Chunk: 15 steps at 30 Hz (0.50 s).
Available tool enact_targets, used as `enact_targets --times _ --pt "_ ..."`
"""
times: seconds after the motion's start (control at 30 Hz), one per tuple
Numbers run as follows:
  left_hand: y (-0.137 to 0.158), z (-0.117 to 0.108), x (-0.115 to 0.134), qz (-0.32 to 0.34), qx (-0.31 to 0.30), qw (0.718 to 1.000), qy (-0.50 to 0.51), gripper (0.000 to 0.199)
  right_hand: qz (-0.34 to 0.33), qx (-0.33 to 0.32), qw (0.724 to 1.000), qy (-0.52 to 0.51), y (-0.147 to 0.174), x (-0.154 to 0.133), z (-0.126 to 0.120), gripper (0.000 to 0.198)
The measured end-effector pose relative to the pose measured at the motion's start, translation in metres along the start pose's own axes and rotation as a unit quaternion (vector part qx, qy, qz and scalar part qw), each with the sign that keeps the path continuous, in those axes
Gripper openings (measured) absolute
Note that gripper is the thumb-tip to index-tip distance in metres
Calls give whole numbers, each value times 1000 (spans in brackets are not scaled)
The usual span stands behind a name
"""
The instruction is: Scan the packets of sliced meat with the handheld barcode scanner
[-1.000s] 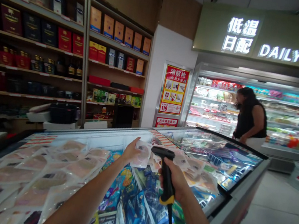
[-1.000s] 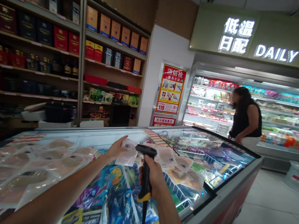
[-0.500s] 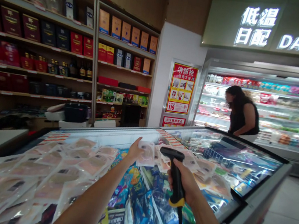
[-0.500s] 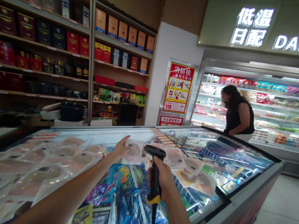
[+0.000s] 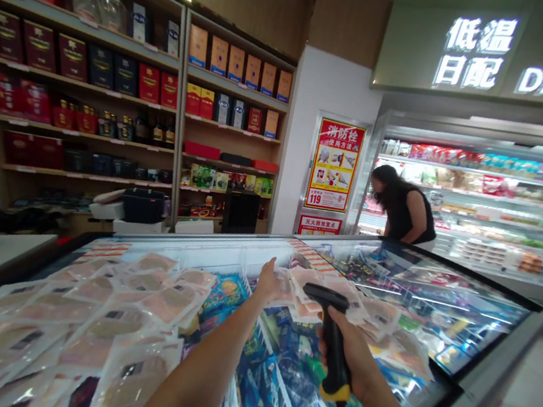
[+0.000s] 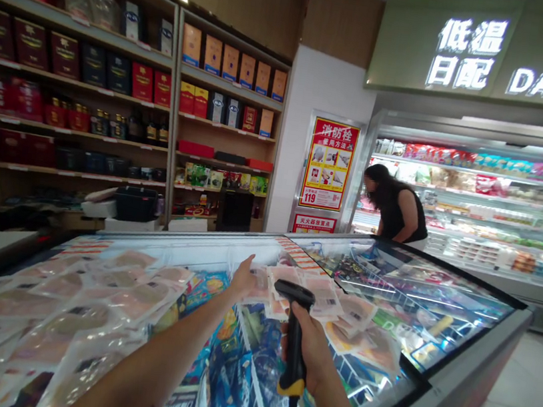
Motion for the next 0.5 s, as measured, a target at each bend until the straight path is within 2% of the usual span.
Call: enact_targets --times 0.1,0.17,0.23,0.4,0.5 --pt "2 -4 1 -19 3 999 -38 70 -9 -11 1000 8 0 4 2 27" --pt "3 -23 -8 -43 10 996 -80 71 -7 -21 1000 12 0 8 5 27" --pt "5 -56 -22 -61 17 989 -134 68 8 -24 1000 14 -1 13 8 27" --pt "25 -159 -61 -89 44 965 -244 44 25 -31 999 14 -3 24 13 29" --pt "46 -194 -81 -93 33 950 -295 20 32 -37 999 15 -3 28 18 29"
Point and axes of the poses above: each hand's wrist, its own y-axis away from the middle knuckle, its own z-axis out of the palm, x = y × z, the point moved 2 cm from there along -y, towards the middle knuckle, and after that the axes turned 3 degrees about -x, right-handed, at the moved point
